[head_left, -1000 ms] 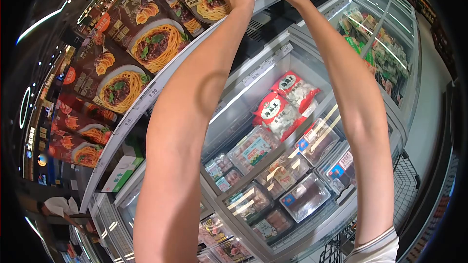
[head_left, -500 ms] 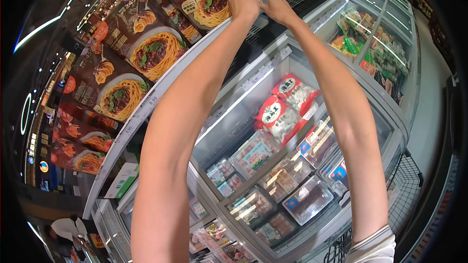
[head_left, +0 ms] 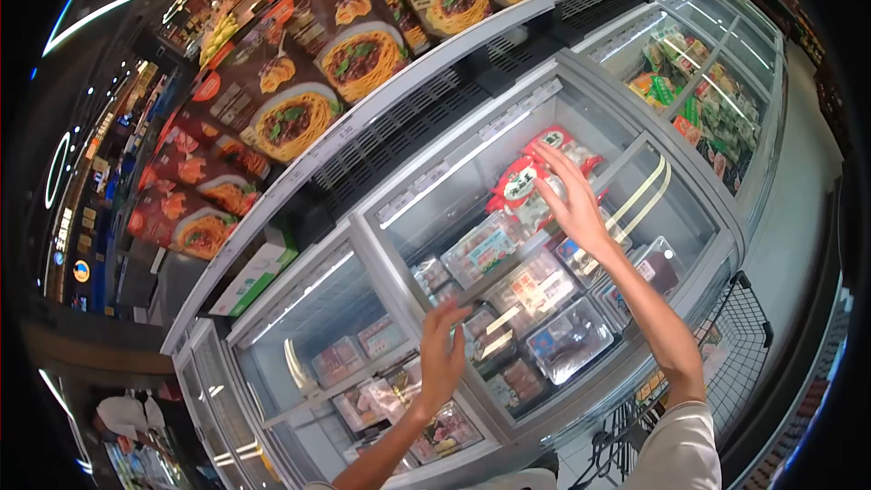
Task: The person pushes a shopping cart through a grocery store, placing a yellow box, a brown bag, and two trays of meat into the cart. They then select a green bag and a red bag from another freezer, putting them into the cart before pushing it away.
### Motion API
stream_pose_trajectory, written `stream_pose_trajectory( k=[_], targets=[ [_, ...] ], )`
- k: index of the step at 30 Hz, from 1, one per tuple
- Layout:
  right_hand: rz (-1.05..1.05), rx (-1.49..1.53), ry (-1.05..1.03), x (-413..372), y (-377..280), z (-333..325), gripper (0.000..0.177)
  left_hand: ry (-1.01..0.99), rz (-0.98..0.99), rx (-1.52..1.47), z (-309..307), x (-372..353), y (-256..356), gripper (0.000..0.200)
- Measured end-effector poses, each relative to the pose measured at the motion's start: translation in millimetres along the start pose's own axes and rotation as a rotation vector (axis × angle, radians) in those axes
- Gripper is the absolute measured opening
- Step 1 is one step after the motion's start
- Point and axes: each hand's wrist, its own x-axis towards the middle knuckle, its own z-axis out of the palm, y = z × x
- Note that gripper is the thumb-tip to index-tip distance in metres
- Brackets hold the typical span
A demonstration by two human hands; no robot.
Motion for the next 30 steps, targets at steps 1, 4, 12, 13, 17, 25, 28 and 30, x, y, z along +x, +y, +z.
stream_pose_trajectory(
  k=[1, 4, 12, 13, 17, 25, 28, 30],
  targets=[
    [0.132, 0.064, -0.056, -42.8, -16.9, -7.4, 0.050, 0.023, -0.110, -0.006, -13.8, -55.6, -2.5, 0.027],
    [0.478, 0.163, -0.015, -159.2, -79.8, -37.4, 0.037, 0.227, -0.386, 0.106, -50.1, -192.4, 5.3, 0.018],
    [0.764, 0.222, 0.366, -364.6, -210.7, -39.4, 0.029, 0.409, -0.348, -0.078, -119.8, -294.3, -11.0, 0.016],
    [0.708, 0.228, 0.284, -369.5, -237.5, -39.9, 0.028, 0.363, -0.320, -0.129, -128.3, -290.6, -12.1, 0.017],
    [0.385, -0.142, 0.041, -397.4, -327.3, -64.6, 0.029, 0.233, -0.098, -0.139, -163.9, -288.8, -8.6, 0.019],
    [0.697, -0.316, 0.358, -557.3, -412.7, -90.7, 0.026, 0.119, -0.219, -0.387, -146.1, -342.6, -33.3, 0.023],
    [0.713, -0.421, 0.407, -605.1, -421.3, -94.0, 0.027, -0.011, -0.182, -0.471, -121.6, -352.7, -13.6, 0.022],
    [0.751, -0.455, 0.428, -617.2, -423.0, -102.0, 0.027, -0.089, -0.166, -0.559, -100.5, -358.7, 1.8, 0.021]
  ],
)
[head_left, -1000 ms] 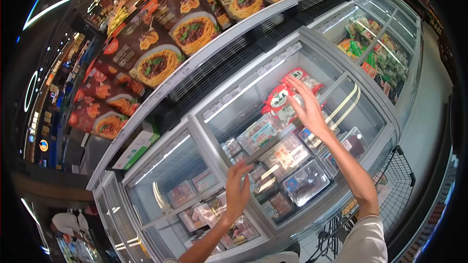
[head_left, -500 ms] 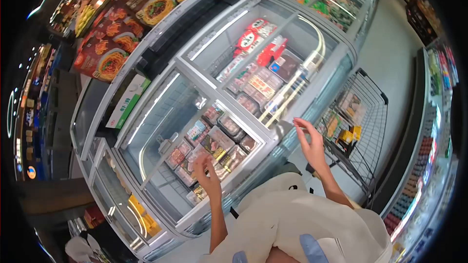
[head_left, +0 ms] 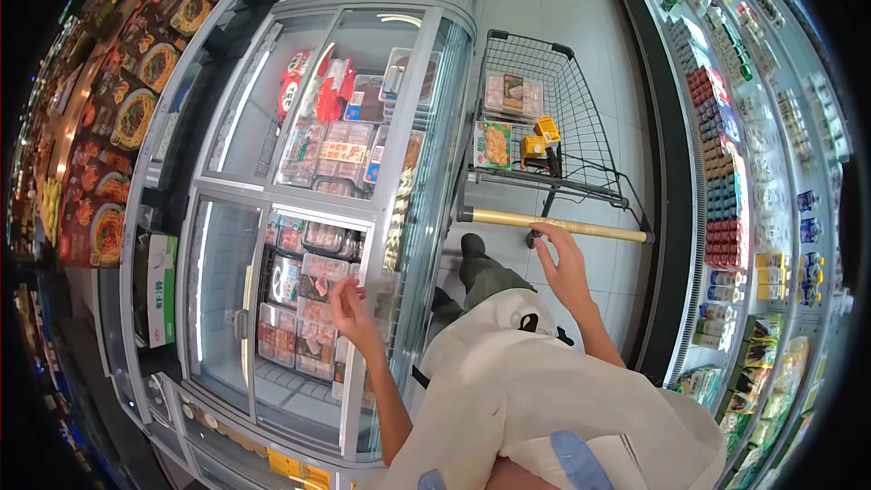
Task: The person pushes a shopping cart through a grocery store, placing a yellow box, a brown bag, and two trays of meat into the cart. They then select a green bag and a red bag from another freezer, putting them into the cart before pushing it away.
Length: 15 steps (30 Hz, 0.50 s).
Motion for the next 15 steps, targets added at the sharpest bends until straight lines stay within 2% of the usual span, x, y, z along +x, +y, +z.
stream_pose_trajectory(
  k=[4, 7, 9, 11, 14, 15],
  targets=[
    [-0.101, -0.087, 0.062, 34.2, 23.1, -17.2, 0.026, -0.139, -0.049, 0.075, 44.2, -9.2, 30.8, 0.020],
    [-0.055, 0.107, 0.112, 102.1, 69.7, -15.9, 0.025, -0.164, -0.083, 0.066, 74.7, -10.6, 27.2, 0.020],
    [0.093, 0.314, 0.064, 160.6, 124.4, 2.7, 0.031, -0.175, -0.120, 0.059, 100.6, -11.2, 27.3, 0.019],
    [0.204, 0.412, -0.066, 213.4, 218.8, 43.3, 0.045, -0.190, -0.153, 0.110, 128.7, -10.9, 27.1, 0.018],
    [0.415, 0.200, -0.334, 266.4, 295.8, 109.1, 0.062, -0.175, -0.201, 0.176, 192.9, -1.6, 26.1, 0.017],
    [0.419, 0.145, -0.411, 276.6, 339.9, 139.0, 0.069, -0.193, -0.195, 0.202, 214.6, 3.4, 26.8, 0.017]
  ],
)
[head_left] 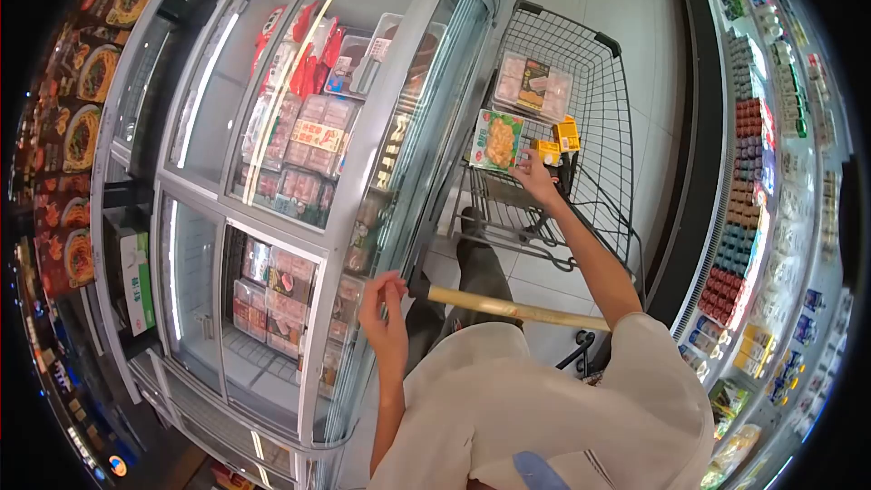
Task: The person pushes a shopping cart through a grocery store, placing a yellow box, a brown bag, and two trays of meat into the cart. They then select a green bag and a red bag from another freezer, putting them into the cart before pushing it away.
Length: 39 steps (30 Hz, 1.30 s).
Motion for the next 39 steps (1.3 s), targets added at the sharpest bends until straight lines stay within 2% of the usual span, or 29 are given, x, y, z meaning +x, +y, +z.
stream_pose_trajectory(
  k=[2, 6, 9, 10, 12, 14, 15, 18, 20, 22, 24, 25, 27, 28, 31, 34, 37, 39],
  targets=[
    [0.051, -0.116, -0.122, 64.8, 73.4, 28.7, 0.082, -0.026, -0.005, 0.066, 33.5, 18.1, 9.2, 0.017],
    [0.095, -0.126, -0.104, 123.5, 106.4, 54.1, 0.081, -0.038, 0.013, 0.230, 72.6, 37.1, 20.0, 0.015],
    [0.177, -0.102, -0.076, 137.7, 111.1, 69.0, 0.076, 0.123, 0.078, 0.393, 65.8, 44.5, 8.3, 0.014],
    [0.182, -0.070, -0.047, 137.4, 116.3, 72.4, 0.075, 0.147, 0.066, 0.366, 51.7, 48.6, 3.6, 0.017],
    [0.183, -0.009, 0.013, 137.5, 127.2, 80.5, 0.073, 0.284, 0.050, 0.479, 13.7, 59.3, -10.4, 0.024],
    [0.276, 0.043, 0.016, 139.0, 123.8, 72.2, 0.074, 0.405, -0.024, 0.668, -41.1, 71.2, -20.8, 0.032],
    [0.322, 0.068, 0.018, 138.4, 121.2, 67.4, 0.074, 0.466, -0.027, 0.763, -76.3, 76.6, -30.8, 0.037],
    [0.229, -0.103, -0.035, 136.3, 113.9, 53.5, 0.064, 0.629, 0.011, 1.061, -226.3, 89.7, -99.5, 0.051],
    [0.180, -0.035, -0.080, 123.3, 114.6, 47.6, 0.058, 0.660, -0.128, 1.304, -323.9, 98.7, -133.8, 0.063],
    [0.169, -0.086, -0.101, 103.0, 97.0, 32.1, 0.048, 0.591, -0.178, 1.317, -415.7, 104.9, -177.5, 0.072],
    [-0.074, -0.194, -0.056, 70.0, 100.9, 23.8, 0.045, 0.571, -0.299, 1.285, -465.3, 123.3, -204.0, 0.076],
    [-0.196, -0.254, -0.037, 54.4, 101.0, 16.5, 0.044, 0.465, -0.318, 1.339, -482.2, 136.9, -216.9, 0.075],
    [-0.139, -0.244, -0.085, 15.0, 71.0, -8.6, 0.041, 0.263, -0.362, 1.454, -508.3, 150.9, -233.9, 0.074],
    [-0.118, -0.235, -0.114, -0.6, 60.1, -14.9, 0.040, 0.239, -0.356, 1.568, -500.7, 153.0, -235.4, 0.067],
    [0.077, -0.123, -0.091, -39.4, 37.5, -36.9, 0.037, 0.452, -0.287, 1.399, -478.8, 154.3, -217.3, 0.060],
    [0.092, -0.101, -0.047, -72.2, 29.9, -50.3, 0.035, 0.637, -0.333, 1.295, -479.3, 144.6, -215.4, 0.054],
    [0.071, -0.079, -0.008, -98.5, 18.6, -52.8, 0.033, 0.667, -0.224, 1.498, -478.9, 126.8, -220.8, 0.048],
    [0.043, -0.081, 0.036, -116.5, 9.6, -47.8, 0.032, 0.699, -0.195, 1.443, -483.9, 131.7, -219.9, 0.040]
  ],
)
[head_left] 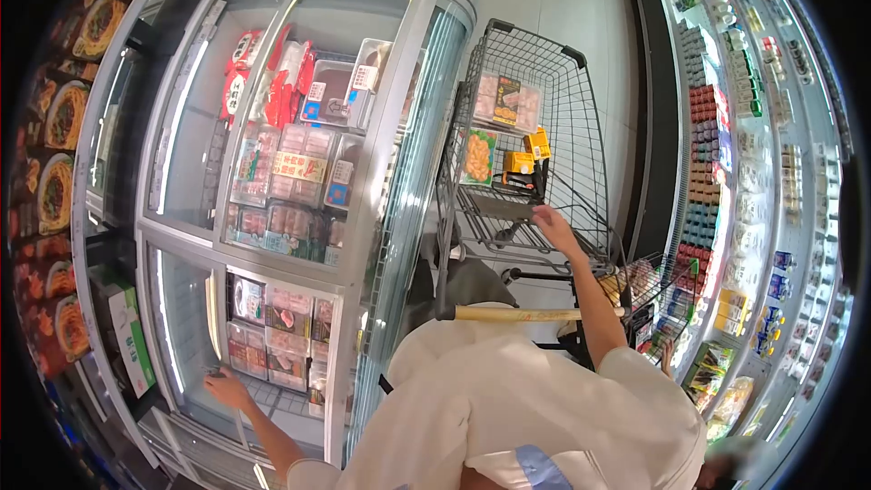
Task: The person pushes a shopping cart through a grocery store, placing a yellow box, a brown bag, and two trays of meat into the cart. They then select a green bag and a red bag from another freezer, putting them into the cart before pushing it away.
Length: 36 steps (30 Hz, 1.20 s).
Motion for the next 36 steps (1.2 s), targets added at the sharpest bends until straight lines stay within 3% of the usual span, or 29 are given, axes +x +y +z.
stream_pose_trajectory(
  k=[4, 7, 9, 13, 16, 20, 23, 27, 30, 32, 36],
  targets=[
    [-0.019, -0.068, -0.013, -22.1, -38.4, -6.3, 0.032, -0.126, -0.063, -0.063, -36.0, -16.8, 10.5, 0.039],
    [-0.046, -0.056, 0.081, -41.7, -68.7, -9.0, 0.032, -0.009, -0.010, -0.112, -33.2, -49.3, 6.6, 0.045],
    [-0.035, -0.079, 0.105, -64.8, -101.0, -11.6, 0.030, -0.099, -0.067, -0.097, -68.2, -79.7, 34.7, 0.048],
    [-0.075, -0.029, 0.216, -103.2, -138.3, -7.1, 0.024, -0.098, -0.093, -0.102, -82.2, -142.2, 48.9, 0.052],
    [-0.277, -0.258, 0.299, -114.4, -144.3, -5.8, 0.022, -0.131, -0.093, -0.096, -87.5, -181.0, 54.5, 0.051],
    [-0.435, -0.409, 0.404, -92.7, -148.5, -16.7, 0.017, -0.238, -0.048, 0.030, -108.4, -210.6, 67.1, 0.050],
    [-0.229, -0.326, 0.379, -56.6, -142.8, -28.7, 0.014, -0.340, -0.040, 0.157, -103.4, -217.9, 67.7, 0.049],
    [-0.211, -0.274, 0.423, -1.2, -139.8, -54.7, 0.014, -0.324, -0.052, 0.100, -111.8, -215.2, 93.9, 0.043],
    [-0.221, -0.249, 0.470, 41.1, -136.8, -72.3, 0.014, -0.125, -0.059, -0.091, -161.5, -207.6, 239.0, 0.040],
    [-0.237, -0.262, 0.505, 73.2, -137.6, -85.1, 0.012, 0.004, 0.149, -0.301, -166.7, -196.9, 317.7, 0.037],
    [-0.314, -0.290, 0.513, 127.3, -150.4, -118.9, 0.017, -0.108, 0.392, -0.819, -258.8, -202.9, 542.2, 0.031]
  ],
)
